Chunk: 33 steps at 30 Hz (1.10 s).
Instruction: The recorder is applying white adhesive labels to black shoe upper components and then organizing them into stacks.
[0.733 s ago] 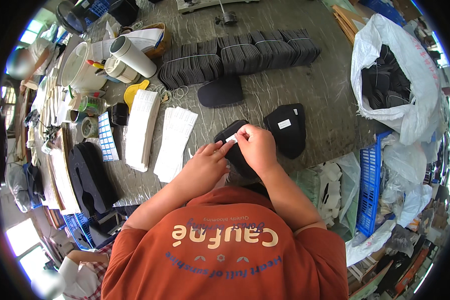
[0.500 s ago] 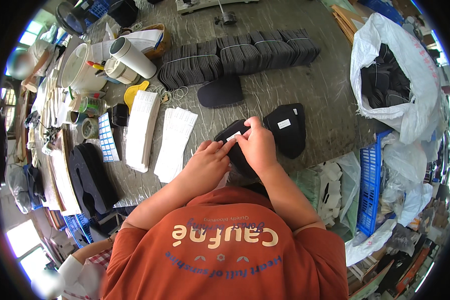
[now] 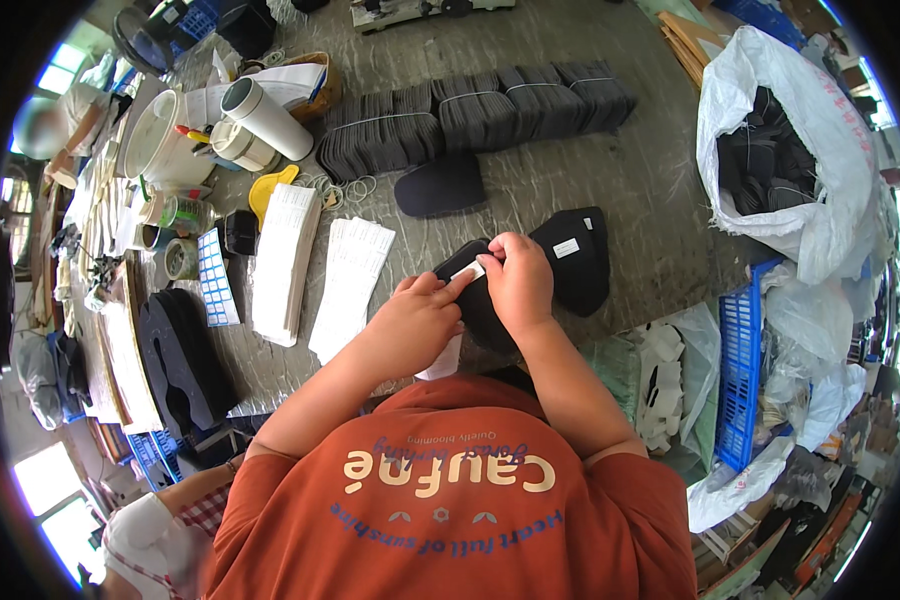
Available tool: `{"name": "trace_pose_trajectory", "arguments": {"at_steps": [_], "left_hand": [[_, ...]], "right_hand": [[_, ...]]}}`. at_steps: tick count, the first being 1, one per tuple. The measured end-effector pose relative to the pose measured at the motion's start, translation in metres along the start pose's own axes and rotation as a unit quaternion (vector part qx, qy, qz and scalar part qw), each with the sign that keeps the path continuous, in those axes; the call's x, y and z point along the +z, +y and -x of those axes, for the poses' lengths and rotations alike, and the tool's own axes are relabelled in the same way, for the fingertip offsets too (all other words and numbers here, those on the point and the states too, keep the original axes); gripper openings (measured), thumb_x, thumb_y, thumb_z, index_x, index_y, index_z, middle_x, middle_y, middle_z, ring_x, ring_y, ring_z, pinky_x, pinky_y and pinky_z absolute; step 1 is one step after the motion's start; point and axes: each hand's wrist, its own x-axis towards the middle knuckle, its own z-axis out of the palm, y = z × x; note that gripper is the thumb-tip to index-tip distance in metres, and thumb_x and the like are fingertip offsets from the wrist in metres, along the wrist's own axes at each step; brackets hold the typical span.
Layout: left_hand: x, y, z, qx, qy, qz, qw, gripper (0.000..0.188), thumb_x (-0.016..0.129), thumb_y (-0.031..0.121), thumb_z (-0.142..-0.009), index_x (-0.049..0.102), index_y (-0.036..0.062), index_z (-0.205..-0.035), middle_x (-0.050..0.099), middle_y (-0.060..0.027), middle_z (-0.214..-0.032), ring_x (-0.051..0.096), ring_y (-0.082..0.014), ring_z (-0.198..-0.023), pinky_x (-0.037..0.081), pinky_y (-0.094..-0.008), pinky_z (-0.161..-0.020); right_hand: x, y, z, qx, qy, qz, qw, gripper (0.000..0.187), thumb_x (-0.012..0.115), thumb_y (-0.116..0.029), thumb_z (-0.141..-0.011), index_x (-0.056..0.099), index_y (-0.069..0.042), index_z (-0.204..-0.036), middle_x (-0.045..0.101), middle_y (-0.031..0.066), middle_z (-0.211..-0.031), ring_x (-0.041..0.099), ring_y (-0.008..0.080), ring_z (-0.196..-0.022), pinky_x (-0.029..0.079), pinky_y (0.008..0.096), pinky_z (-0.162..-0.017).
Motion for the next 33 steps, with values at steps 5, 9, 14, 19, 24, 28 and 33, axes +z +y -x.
{"name": "trace_pose_trajectory", "arguments": {"at_steps": [5,9,14,19,24,28,33], "left_hand": [[0.0,-0.011,0.016,0.008,0.058,0.154,0.986,0.017,0.064,0.014,-0.084,0.064,-0.0024,-0.085,0.055,-0.0166,-0.131,0.049,-0.033,-0.116,0.042,-0.0412,-0.098],[-0.001,-0.015,0.021,-0.04,0.081,0.228,0.969,0.014,0.062,0.011,-0.086,0.063,-0.0037,-0.086,0.061,-0.0166,-0.121,0.054,-0.0336,-0.108,0.045,-0.0391,-0.094],[0.013,-0.009,0.009,-0.188,0.238,0.363,0.881,0.034,0.062,0.022,-0.091,0.061,-0.006,-0.072,0.063,-0.0178,-0.069,0.06,-0.0286,-0.061,0.049,-0.0369,-0.06],[0.01,-0.002,0.001,-0.324,0.285,0.385,0.816,0.047,0.061,0.029,-0.094,0.057,-0.0034,-0.061,0.045,-0.0118,-0.045,0.04,-0.0146,-0.043,0.037,-0.034,-0.044],[-0.003,-0.012,0.005,-0.197,0.269,0.494,0.803,0.022,0.069,0.016,-0.086,0.063,-0.0022,-0.095,0.067,-0.0079,-0.085,0.058,-0.0107,-0.076,0.048,-0.0262,-0.072],[-0.021,-0.009,0.009,-0.244,0.16,0.469,0.834,0.018,0.075,0.006,-0.077,0.063,-0.0005,-0.09,0.064,-0.0019,-0.078,0.055,-0.0063,-0.072,0.046,-0.023,-0.065],[-0.011,-0.01,0.021,-0.296,0.188,0.449,0.822,0.014,0.074,0.008,-0.079,0.062,0.0002,-0.079,0.059,0.002,-0.068,0.049,-0.0041,-0.062,0.042,-0.0229,-0.055]], "right_hand": [[-0.011,0.011,-0.006,0.043,-0.052,-0.057,0.996,0.017,0.071,-0.008,-0.078,0.059,0.0,-0.088,0.064,0.0146,-0.076,0.062,0.0328,-0.071,0.05,0.0382,-0.068],[-0.052,0.025,-0.024,0.086,-0.053,-0.024,0.995,0.012,0.065,-0.008,-0.086,0.057,0.0,-0.088,0.063,0.018,-0.077,0.063,0.0327,-0.073,0.049,0.036,-0.067],[-0.072,0.049,-0.025,-0.013,0.081,0.051,0.995,0.032,0.073,-0.011,-0.079,0.054,-0.002,-0.104,0.065,0.015,-0.086,0.062,0.0297,-0.076,0.05,0.0375,-0.072],[-0.048,-0.061,0.025,0.025,-0.272,-0.189,0.943,0.045,0.078,-0.007,-0.071,0.054,0.001,-0.108,0.066,0.0119,-0.091,0.065,0.021,-0.084,0.052,0.0353,-0.077],[-0.027,-0.037,0.032,0.104,-0.225,-0.308,0.918,0.036,0.074,-0.001,-0.074,0.056,0.001,-0.105,0.068,0.0097,-0.093,0.062,0.0104,-0.083,0.051,0.0285,-0.074],[-0.026,-0.038,0.032,0.106,-0.227,-0.321,0.913,0.024,0.072,0.0,-0.078,0.058,0.001,-0.098,0.068,0.007,-0.087,0.061,0.0087,-0.079,0.05,0.026,-0.071],[-0.037,-0.039,0.026,0.21,-0.24,-0.367,0.874,0.011,0.067,0.0,-0.083,0.059,0.001,-0.091,0.066,0.0045,-0.082,0.06,0.0078,-0.073,0.05,0.0258,-0.066]]}}
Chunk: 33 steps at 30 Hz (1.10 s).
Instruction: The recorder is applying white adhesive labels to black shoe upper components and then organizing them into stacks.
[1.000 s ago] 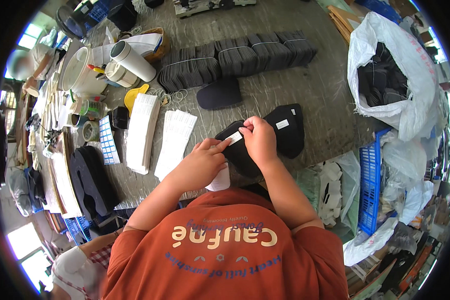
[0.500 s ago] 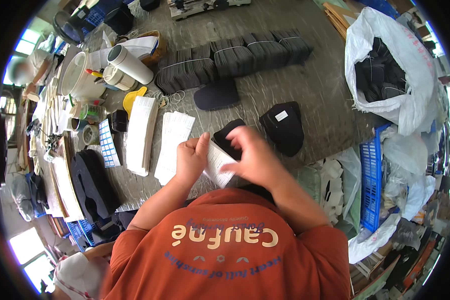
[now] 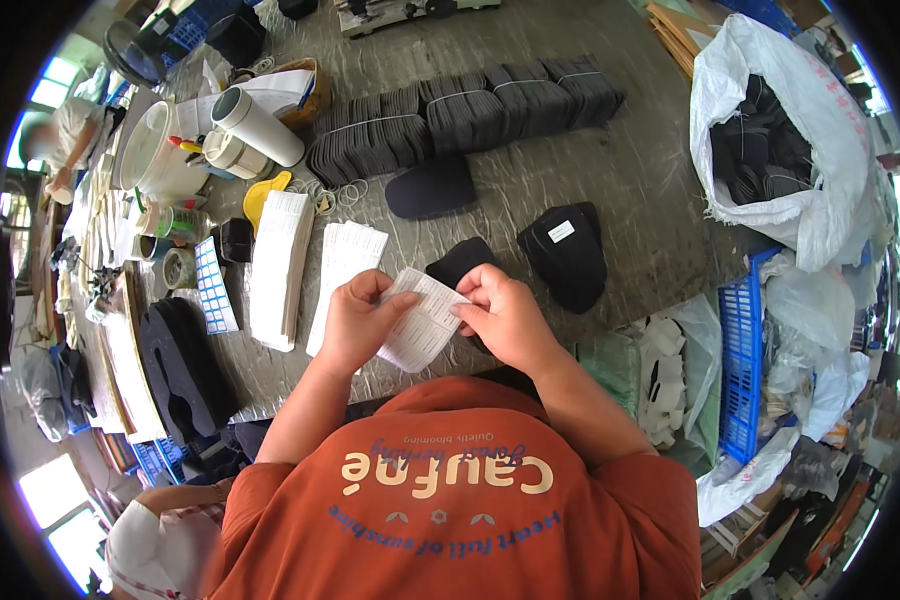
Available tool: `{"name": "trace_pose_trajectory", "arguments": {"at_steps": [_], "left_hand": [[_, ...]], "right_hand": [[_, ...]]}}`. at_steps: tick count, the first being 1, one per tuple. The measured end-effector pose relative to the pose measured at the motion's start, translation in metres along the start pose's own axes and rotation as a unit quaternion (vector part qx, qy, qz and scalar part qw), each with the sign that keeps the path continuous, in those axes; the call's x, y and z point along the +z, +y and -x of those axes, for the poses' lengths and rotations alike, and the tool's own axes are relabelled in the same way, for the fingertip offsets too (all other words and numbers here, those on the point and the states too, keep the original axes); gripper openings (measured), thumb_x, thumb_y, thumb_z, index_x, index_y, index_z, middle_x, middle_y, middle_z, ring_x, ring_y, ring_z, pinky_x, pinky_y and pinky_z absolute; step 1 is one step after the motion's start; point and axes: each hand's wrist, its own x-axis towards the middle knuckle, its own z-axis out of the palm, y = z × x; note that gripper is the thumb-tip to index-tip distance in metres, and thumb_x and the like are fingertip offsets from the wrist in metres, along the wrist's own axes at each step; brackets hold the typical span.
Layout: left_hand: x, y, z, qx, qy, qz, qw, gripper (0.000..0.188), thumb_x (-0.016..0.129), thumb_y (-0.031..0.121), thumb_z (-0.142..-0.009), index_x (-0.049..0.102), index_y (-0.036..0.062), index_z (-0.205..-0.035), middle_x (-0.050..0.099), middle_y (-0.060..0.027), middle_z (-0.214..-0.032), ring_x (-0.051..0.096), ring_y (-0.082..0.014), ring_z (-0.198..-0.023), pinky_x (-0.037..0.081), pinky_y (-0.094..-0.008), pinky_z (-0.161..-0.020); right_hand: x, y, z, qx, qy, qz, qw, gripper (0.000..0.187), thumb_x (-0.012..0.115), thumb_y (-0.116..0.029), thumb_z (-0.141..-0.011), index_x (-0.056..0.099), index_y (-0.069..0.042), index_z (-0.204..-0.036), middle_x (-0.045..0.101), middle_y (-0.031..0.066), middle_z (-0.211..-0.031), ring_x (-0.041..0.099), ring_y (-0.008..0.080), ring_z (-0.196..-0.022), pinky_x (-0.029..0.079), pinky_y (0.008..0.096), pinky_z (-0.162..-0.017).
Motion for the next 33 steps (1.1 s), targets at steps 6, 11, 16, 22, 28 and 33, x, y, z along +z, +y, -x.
{"name": "trace_pose_trajectory", "arguments": {"at_steps": [6,11,16,22,28,33], "left_hand": [[0.006,-0.018,0.006,0.0,0.105,-0.063,0.992,0.014,0.071,0.01,-0.081,0.062,-0.0007,-0.08,0.06,-0.0031,-0.067,0.052,-0.0097,-0.058,0.043,-0.0267,-0.053],[0.006,0.011,0.014,0.335,-0.123,-0.242,0.902,0.014,0.069,0.009,-0.077,0.06,-0.0009,-0.077,0.061,-0.0198,-0.109,0.058,-0.0356,-0.103,0.048,-0.0438,-0.084],[0.019,-0.01,0.005,0.32,-0.158,-0.384,0.851,0.017,0.064,0.013,-0.082,0.059,-0.0036,-0.082,0.051,-0.0226,-0.131,0.045,-0.0358,-0.127,0.038,-0.0441,-0.106],[0.019,-0.017,0.007,0.326,-0.17,-0.378,0.85,0.019,0.061,0.015,-0.084,0.06,-0.0042,-0.084,0.052,-0.0226,-0.131,0.045,-0.0356,-0.128,0.036,-0.0452,-0.108],[0.021,-0.018,0.009,0.336,-0.161,-0.388,0.843,0.019,0.06,0.015,-0.084,0.059,-0.0041,-0.084,0.051,-0.0229,-0.131,0.045,-0.0359,-0.128,0.036,-0.0463,-0.108],[0.021,-0.018,0.008,0.33,-0.165,-0.371,0.852,0.019,0.061,0.015,-0.084,0.059,-0.0044,-0.084,0.05,-0.0235,-0.132,0.045,-0.0363,-0.127,0.036,-0.046,-0.108]], "right_hand": [[-0.001,0.007,-0.002,-0.201,0.041,0.106,0.973,0.005,0.064,0.0,-0.085,0.059,0.0,-0.084,0.06,0.005,-0.08,0.057,0.0097,-0.071,0.048,0.0262,-0.064],[-0.021,0.006,-0.025,-0.117,0.123,0.154,0.973,0.006,0.062,-0.003,-0.087,0.062,0.002,-0.086,0.063,0.0046,-0.072,0.057,0.0087,-0.067,0.048,0.0248,-0.065],[-0.017,0.02,-0.035,-0.077,0.14,0.136,0.978,0.006,0.063,-0.004,-0.087,0.063,0.002,-0.085,0.065,0.0054,-0.073,0.059,0.0086,-0.067,0.048,0.0251,-0.064],[-0.012,0.026,-0.036,-0.133,0.137,0.143,0.971,0.006,0.064,-0.004,-0.086,0.065,0.002,-0.085,0.066,0.006,-0.072,0.06,0.009,-0.066,0.049,0.0253,-0.062],[-0.009,0.028,-0.038,-0.131,0.143,0.161,0.968,0.006,0.064,-0.004,-0.086,0.066,0.002,-0.085,0.067,0.0079,-0.072,0.061,0.0102,-0.064,0.049,0.026,-0.061],[-0.009,0.03,-0.04,-0.136,0.157,0.196,0.958,0.007,0.065,-0.005,-0.085,0.066,0.002,-0.085,0.067,0.0101,-0.071,0.061,0.0123,-0.062,0.048,0.0268,-0.059]]}}
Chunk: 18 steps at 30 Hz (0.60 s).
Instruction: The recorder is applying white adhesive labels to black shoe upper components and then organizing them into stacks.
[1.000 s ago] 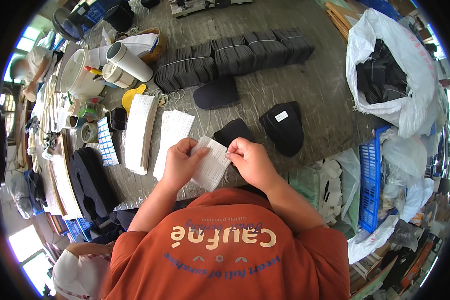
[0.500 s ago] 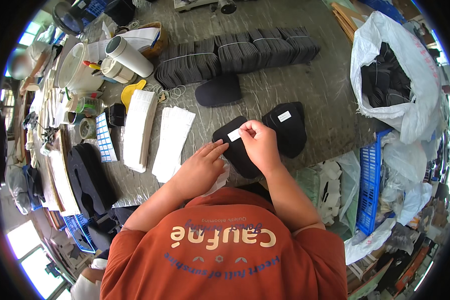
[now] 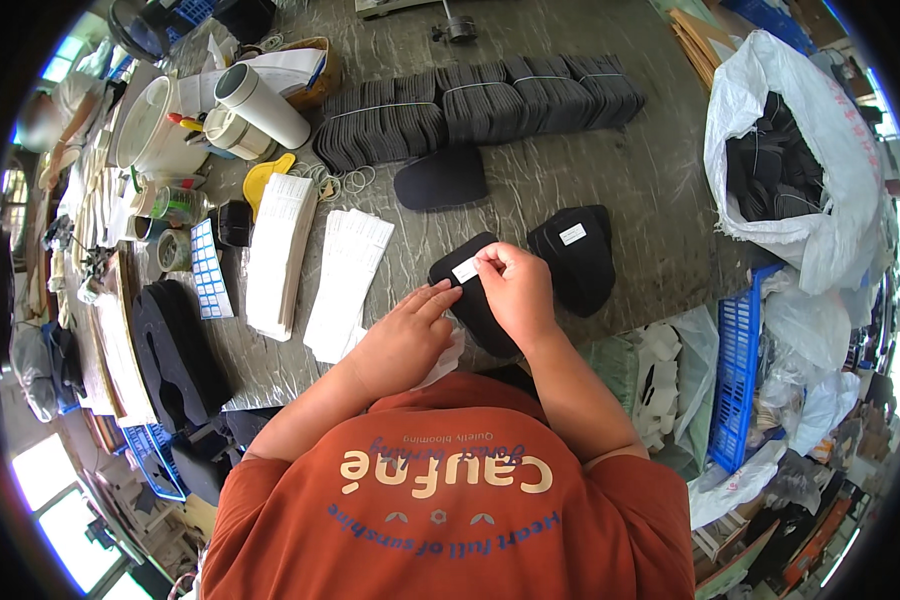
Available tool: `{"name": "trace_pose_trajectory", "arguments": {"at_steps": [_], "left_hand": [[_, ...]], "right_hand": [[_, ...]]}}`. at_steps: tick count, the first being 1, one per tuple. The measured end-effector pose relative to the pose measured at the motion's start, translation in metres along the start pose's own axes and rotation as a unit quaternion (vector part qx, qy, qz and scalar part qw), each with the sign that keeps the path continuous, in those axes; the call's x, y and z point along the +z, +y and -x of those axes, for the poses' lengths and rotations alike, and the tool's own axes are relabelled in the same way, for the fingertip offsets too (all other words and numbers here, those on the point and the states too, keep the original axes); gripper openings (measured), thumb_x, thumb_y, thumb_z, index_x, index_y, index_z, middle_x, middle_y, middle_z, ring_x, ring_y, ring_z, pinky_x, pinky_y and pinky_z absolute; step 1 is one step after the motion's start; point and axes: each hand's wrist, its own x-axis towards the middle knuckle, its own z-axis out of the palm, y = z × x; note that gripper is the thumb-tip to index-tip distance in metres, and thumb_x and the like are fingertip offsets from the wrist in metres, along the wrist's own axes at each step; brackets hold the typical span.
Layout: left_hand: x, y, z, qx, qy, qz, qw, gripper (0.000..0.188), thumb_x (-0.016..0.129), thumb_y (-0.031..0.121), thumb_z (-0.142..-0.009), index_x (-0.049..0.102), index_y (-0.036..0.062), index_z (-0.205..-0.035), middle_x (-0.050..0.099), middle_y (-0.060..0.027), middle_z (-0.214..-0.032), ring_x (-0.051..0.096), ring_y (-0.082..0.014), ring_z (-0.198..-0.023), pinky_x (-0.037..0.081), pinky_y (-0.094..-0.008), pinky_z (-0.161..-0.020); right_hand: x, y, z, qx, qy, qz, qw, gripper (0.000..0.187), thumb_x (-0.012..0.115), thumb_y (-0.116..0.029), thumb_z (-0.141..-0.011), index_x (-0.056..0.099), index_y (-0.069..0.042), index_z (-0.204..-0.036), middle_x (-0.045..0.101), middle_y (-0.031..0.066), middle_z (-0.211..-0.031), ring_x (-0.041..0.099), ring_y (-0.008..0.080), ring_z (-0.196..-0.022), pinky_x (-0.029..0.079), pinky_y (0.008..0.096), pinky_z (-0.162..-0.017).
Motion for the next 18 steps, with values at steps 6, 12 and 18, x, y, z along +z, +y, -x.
{"name": "trace_pose_trajectory", "arguments": {"at_steps": [6,12,18], "left_hand": [[-0.003,0.001,-0.007,0.003,0.0,-0.025,1.0,0.021,0.06,0.016,-0.084,0.059,-0.0046,-0.088,0.048,-0.0243,-0.135,0.048,-0.035,-0.122,0.034,-0.046,-0.108],[-0.002,-0.001,-0.009,0.005,-0.033,-0.058,0.998,0.022,0.056,0.017,-0.086,0.06,-0.0036,-0.091,0.048,-0.0244,-0.136,0.049,-0.0331,-0.12,0.032,-0.0467,-0.109],[-0.002,0.001,-0.014,0.006,-0.01,-0.07,0.997,0.017,0.056,0.015,-0.084,0.06,-0.001,-0.086,0.051,-0.0226,-0.133,0.054,-0.0295,-0.109,0.037,-0.0438,-0.103]], "right_hand": [[0.001,0.002,-0.001,-0.009,0.004,0.008,1.0,0.007,0.065,-0.004,-0.085,0.066,0.002,-0.083,0.067,0.0115,-0.071,0.062,0.0141,-0.061,0.048,0.0277,-0.058],[0.002,-0.003,-0.002,0.016,0.044,0.049,0.998,0.029,0.072,-0.006,-0.079,0.06,0.001,-0.105,0.067,0.0117,-0.07,0.064,0.0185,-0.061,0.05,0.0312,-0.06],[0.001,-0.012,-0.006,0.019,0.043,0.18,0.983,0.035,0.075,-0.007,-0.075,0.057,0.0,-0.104,0.063,0.011,-0.068,0.063,0.0254,-0.063,0.05,0.0367,-0.061]]}}
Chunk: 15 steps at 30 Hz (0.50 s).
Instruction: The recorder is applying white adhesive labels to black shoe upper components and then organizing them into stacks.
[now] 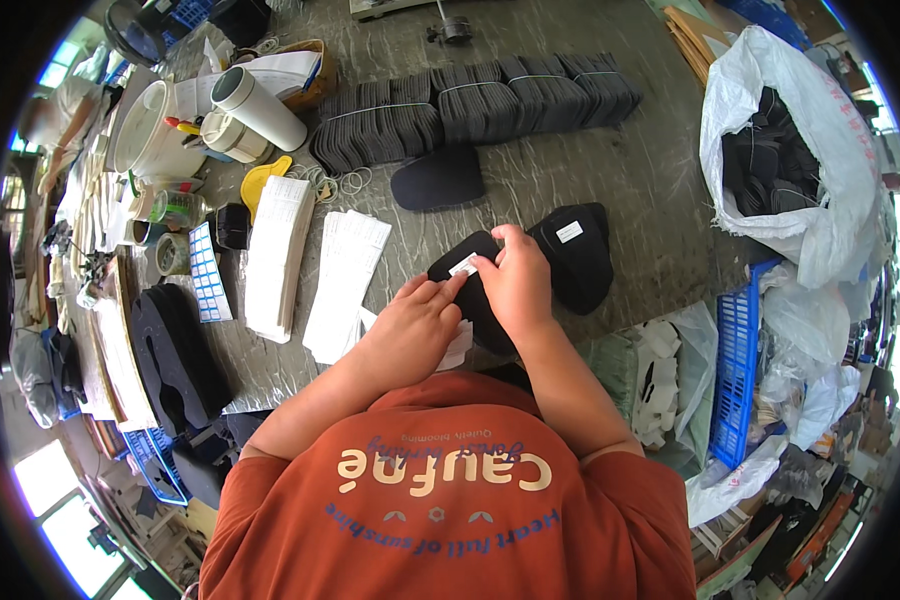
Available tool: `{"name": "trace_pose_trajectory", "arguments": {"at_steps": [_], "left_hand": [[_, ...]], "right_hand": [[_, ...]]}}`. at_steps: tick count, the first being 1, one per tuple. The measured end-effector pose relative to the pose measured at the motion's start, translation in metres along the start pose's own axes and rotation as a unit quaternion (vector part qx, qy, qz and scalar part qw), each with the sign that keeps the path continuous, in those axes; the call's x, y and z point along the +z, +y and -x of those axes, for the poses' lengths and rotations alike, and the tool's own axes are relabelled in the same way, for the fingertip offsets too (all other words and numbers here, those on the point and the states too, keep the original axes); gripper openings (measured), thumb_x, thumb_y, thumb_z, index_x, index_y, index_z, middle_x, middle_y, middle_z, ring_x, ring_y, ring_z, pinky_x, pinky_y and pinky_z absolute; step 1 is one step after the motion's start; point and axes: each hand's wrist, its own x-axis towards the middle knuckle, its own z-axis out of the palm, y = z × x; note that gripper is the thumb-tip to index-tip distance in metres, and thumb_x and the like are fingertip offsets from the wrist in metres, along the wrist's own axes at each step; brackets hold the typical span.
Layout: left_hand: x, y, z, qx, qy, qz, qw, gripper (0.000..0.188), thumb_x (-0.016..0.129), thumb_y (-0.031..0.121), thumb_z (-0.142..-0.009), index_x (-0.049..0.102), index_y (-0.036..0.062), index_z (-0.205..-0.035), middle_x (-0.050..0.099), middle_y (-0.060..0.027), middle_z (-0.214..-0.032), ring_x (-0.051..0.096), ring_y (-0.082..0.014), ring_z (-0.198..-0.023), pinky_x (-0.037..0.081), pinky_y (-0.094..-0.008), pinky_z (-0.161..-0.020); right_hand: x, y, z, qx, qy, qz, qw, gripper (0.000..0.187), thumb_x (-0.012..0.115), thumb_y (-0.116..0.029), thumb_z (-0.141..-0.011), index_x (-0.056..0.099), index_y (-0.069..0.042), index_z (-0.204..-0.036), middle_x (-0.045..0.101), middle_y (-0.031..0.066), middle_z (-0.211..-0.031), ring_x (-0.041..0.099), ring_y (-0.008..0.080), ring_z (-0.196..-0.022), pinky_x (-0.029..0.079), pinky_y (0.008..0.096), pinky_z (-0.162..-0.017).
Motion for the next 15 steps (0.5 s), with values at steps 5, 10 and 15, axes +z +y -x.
{"name": "trace_pose_trajectory", "arguments": {"at_steps": [5,10,15], "left_hand": [[-0.002,-0.003,-0.012,0.002,-0.004,-0.014,1.0,0.016,0.057,0.017,-0.084,0.061,0.0014,-0.085,0.052,-0.0201,-0.134,0.054,-0.0258,-0.098,0.039,-0.0379,-0.093],[-0.009,-0.006,0.004,0.001,0.007,0.089,0.996,0.017,0.062,0.015,-0.085,0.062,-0.0004,-0.091,0.055,-0.0152,-0.132,0.053,-0.0295,-0.111,0.04,-0.0407,-0.096],[-0.01,-0.006,0.007,-0.112,0.035,0.237,0.965,0.015,0.061,0.013,-0.087,0.063,-0.0018,-0.088,0.063,-0.0167,-0.109,0.055,-0.0321,-0.107,0.042,-0.0413,-0.093]], "right_hand": [[0.007,0.016,-0.008,-0.165,0.095,0.015,0.982,0.02,0.073,-0.005,-0.076,0.056,-0.001,-0.087,0.061,0.0137,-0.07,0.061,0.0297,-0.064,0.049,0.0393,-0.061],[-0.026,0.026,-0.019,-0.028,0.003,-0.061,0.998,0.015,0.067,-0.004,-0.082,0.052,-0.001,-0.085,0.059,0.0158,-0.07,0.061,0.0271,-0.064,0.046,0.0352,-0.061],[-0.076,0.068,-0.04,0.005,0.134,-0.042,0.99,0.014,0.066,-0.003,-0.083,0.056,-0.003,-0.093,0.063,0.0139,-0.084,0.061,0.0294,-0.077,0.048,0.0367,-0.071]]}}
